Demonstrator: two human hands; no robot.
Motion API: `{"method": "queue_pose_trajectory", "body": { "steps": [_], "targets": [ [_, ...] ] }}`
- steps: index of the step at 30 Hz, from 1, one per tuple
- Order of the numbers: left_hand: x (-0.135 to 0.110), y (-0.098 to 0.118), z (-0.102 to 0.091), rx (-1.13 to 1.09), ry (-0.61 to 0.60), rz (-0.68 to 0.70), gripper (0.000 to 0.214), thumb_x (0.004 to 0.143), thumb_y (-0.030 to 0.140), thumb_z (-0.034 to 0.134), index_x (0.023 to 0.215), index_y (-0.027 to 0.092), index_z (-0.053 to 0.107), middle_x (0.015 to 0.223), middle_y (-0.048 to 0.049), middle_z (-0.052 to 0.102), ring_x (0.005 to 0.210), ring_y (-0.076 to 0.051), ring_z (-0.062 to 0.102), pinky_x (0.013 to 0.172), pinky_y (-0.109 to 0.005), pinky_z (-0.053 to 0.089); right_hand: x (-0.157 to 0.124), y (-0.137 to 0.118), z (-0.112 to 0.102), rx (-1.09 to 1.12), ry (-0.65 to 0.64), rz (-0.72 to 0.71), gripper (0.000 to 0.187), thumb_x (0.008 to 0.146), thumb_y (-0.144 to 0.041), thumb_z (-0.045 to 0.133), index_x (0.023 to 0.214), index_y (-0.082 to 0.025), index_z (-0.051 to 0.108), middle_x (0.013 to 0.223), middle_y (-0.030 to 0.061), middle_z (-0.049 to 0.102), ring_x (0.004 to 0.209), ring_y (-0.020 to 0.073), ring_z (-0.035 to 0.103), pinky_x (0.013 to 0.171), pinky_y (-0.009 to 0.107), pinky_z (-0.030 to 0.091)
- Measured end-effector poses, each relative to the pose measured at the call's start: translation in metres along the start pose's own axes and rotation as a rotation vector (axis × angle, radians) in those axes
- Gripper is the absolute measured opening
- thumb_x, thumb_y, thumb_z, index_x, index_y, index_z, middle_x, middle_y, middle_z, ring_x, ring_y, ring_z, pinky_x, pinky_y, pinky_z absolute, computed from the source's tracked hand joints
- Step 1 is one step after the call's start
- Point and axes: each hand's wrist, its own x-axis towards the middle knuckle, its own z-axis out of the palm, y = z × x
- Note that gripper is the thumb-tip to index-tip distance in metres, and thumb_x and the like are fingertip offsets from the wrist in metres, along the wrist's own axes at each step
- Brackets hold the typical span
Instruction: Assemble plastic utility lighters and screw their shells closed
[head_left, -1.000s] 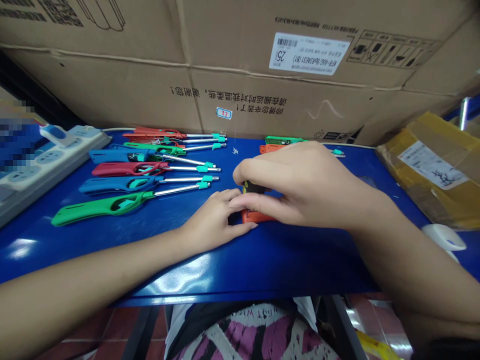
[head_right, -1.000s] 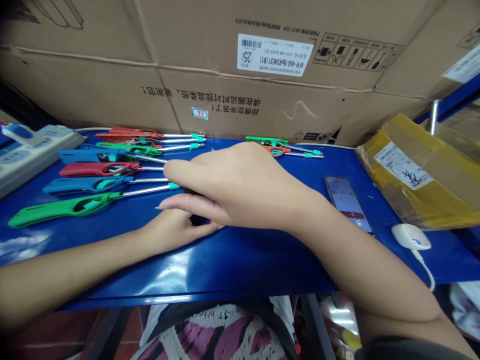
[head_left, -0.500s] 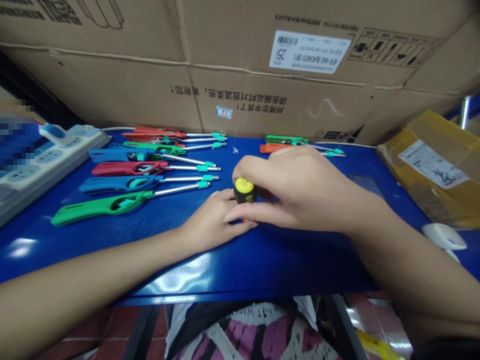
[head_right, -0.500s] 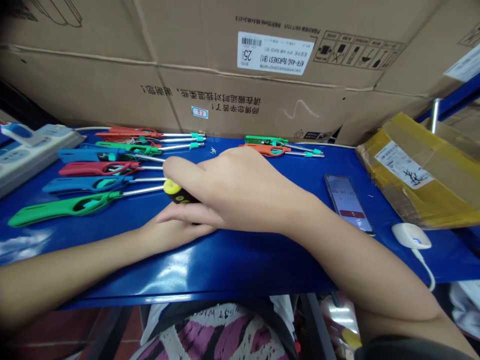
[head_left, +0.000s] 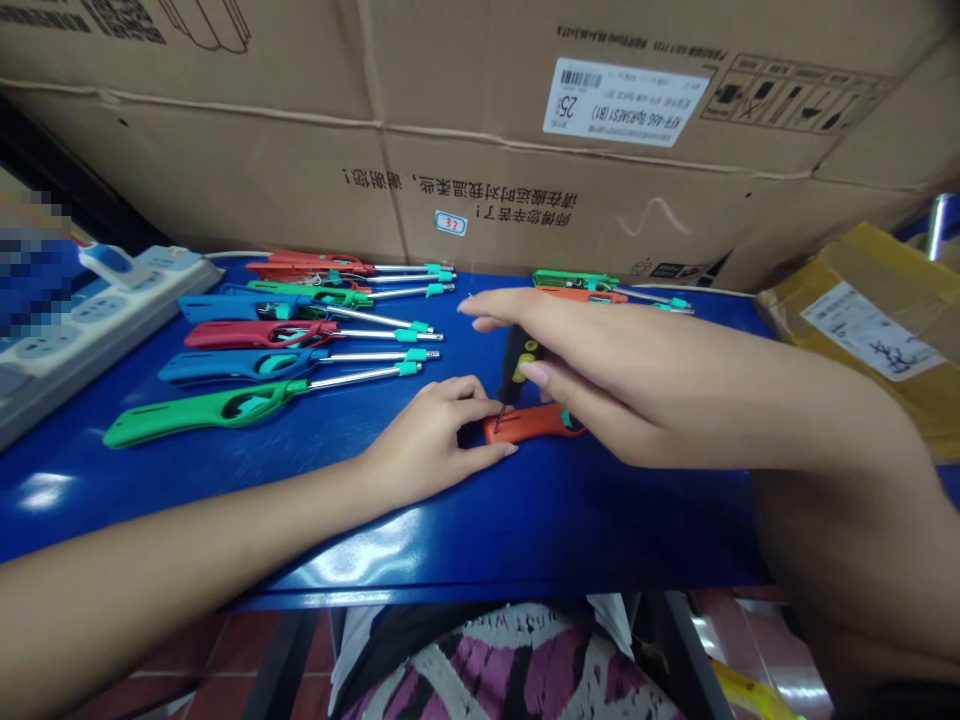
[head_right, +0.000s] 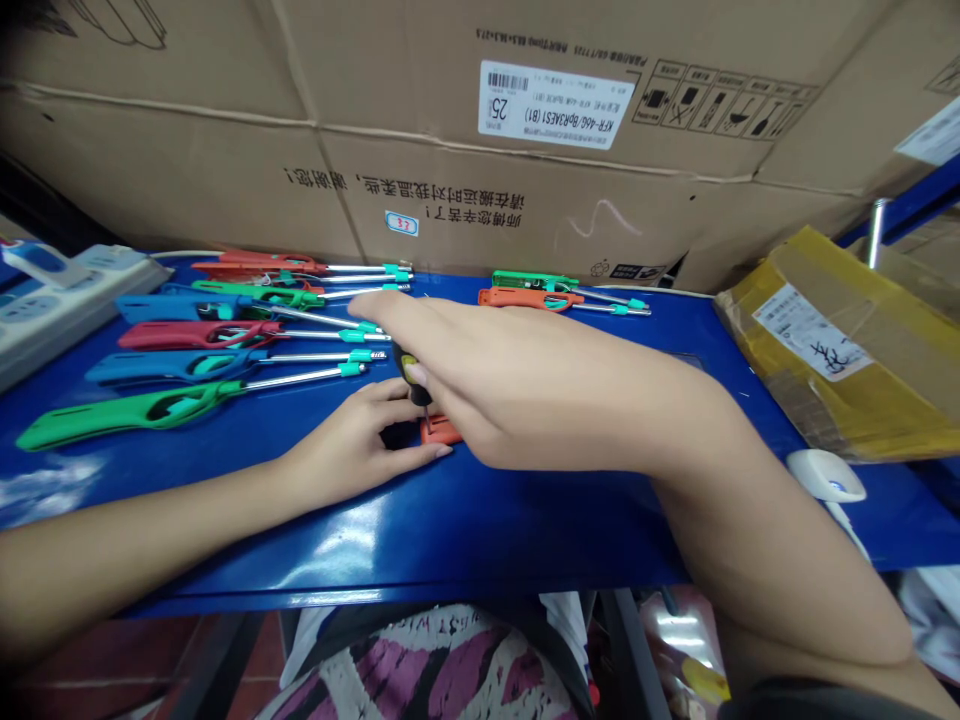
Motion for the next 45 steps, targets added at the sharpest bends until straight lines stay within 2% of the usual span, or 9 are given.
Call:
{"method": "queue_pose_trajectory", "body": {
  "steps": [5, 9, 18, 25, 30, 33, 38, 42, 45],
  "targets": [
    [0.000, 0.000, 0.001, 0.026, 0.003, -0.014, 0.025, 0.089, 0.041, 0.074, 0.103, 0.020, 0.076, 0.096, -0.0062, 0.069, 0.090, -0.023, 0.067, 0.081, -0.038, 0.054, 0.001, 0.002, -0.005, -0.034, -0.031, 0.034, 0.013, 0.099, -0.030, 0.052, 0.106, -0.022, 0.061, 0.085, -0.0014, 0.069, 0.066, 0.0139, 0.057, 0.059, 0.026, 0.034],
    [0.001, 0.004, -0.001, 0.038, -0.015, -0.045, 0.024, 0.090, 0.037, 0.072, 0.108, 0.021, 0.075, 0.098, -0.0062, 0.070, 0.093, -0.024, 0.067, 0.083, -0.039, 0.054, 0.009, -0.001, 0.004, -0.117, 0.020, 0.058, 0.026, 0.101, -0.045, 0.053, 0.094, -0.021, 0.059, 0.069, -0.0033, 0.058, 0.057, 0.0126, 0.046, 0.055, 0.026, 0.022],
    [0.000, 0.002, 0.000, 0.016, 0.010, -0.036, 0.024, 0.089, 0.038, 0.073, 0.107, 0.022, 0.074, 0.094, -0.0049, 0.069, 0.089, -0.023, 0.066, 0.081, -0.037, 0.054, 0.002, -0.012, -0.008, 0.022, -0.110, 0.022, 0.014, 0.101, -0.021, 0.042, 0.098, -0.019, 0.056, 0.082, 0.0003, 0.062, 0.064, 0.0131, 0.046, 0.058, 0.027, 0.027],
    [0.002, 0.006, -0.002, -0.021, -0.006, -0.096, 0.019, 0.090, 0.037, 0.072, 0.086, 0.019, 0.073, 0.087, -0.0034, 0.067, 0.091, -0.022, 0.065, 0.084, -0.036, 0.054, 0.011, -0.005, 0.009, -0.023, 0.051, 0.017, 0.037, 0.103, -0.052, 0.046, 0.087, -0.020, 0.057, 0.064, -0.0036, 0.051, 0.057, 0.0130, 0.044, 0.057, 0.027, 0.022],
    [0.002, 0.006, -0.002, -0.012, 0.010, -0.055, 0.021, 0.090, 0.038, 0.071, 0.100, 0.020, 0.073, 0.094, -0.0047, 0.067, 0.089, -0.023, 0.064, 0.081, -0.037, 0.053, 0.009, -0.006, 0.007, 0.036, 0.022, 0.002, 0.026, 0.105, -0.034, 0.038, 0.103, -0.018, 0.058, 0.102, 0.0061, 0.064, 0.083, 0.0171, 0.056, 0.068, 0.029, 0.038],
    [0.001, 0.003, -0.001, 0.012, 0.003, -0.045, 0.021, 0.090, 0.039, 0.071, 0.098, 0.019, 0.074, 0.087, -0.0041, 0.065, 0.082, -0.021, 0.063, 0.073, -0.035, 0.051, 0.006, -0.002, 0.002, 0.063, 0.007, -0.004, 0.021, 0.100, -0.022, 0.041, 0.111, -0.018, 0.058, 0.110, 0.0074, 0.065, 0.089, 0.0179, 0.058, 0.074, 0.030, 0.041],
    [0.001, 0.004, -0.001, 0.021, -0.005, -0.054, 0.020, 0.090, 0.038, 0.072, 0.096, 0.018, 0.074, 0.090, -0.0040, 0.065, 0.085, -0.021, 0.064, 0.077, -0.035, 0.052, 0.009, 0.003, 0.007, 0.068, 0.066, -0.055, 0.018, 0.101, -0.030, 0.049, 0.104, -0.020, 0.064, 0.101, 0.0023, 0.070, 0.087, 0.0160, 0.061, 0.070, 0.027, 0.037],
    [0.003, 0.008, -0.002, 0.022, 0.008, -0.098, 0.022, 0.090, 0.039, 0.071, 0.084, 0.018, 0.070, 0.089, -0.0034, 0.065, 0.086, -0.021, 0.064, 0.080, -0.034, 0.054, 0.012, -0.004, 0.013, -0.001, 0.105, -0.044, 0.034, 0.103, -0.046, 0.050, 0.087, -0.019, 0.063, 0.080, -0.0008, 0.067, 0.070, 0.0133, 0.055, 0.061, 0.027, 0.029],
    [0.003, 0.008, -0.002, -0.022, 0.011, -0.092, 0.019, 0.091, 0.037, 0.069, 0.086, 0.018, 0.070, 0.090, -0.0040, 0.066, 0.087, -0.021, 0.065, 0.082, -0.036, 0.056, 0.008, -0.012, 0.007, -0.050, 0.050, -0.035, 0.029, 0.104, -0.040, 0.046, 0.091, -0.019, 0.061, 0.083, 0.0006, 0.067, 0.066, 0.0138, 0.051, 0.059, 0.028, 0.025]
  ]
}}
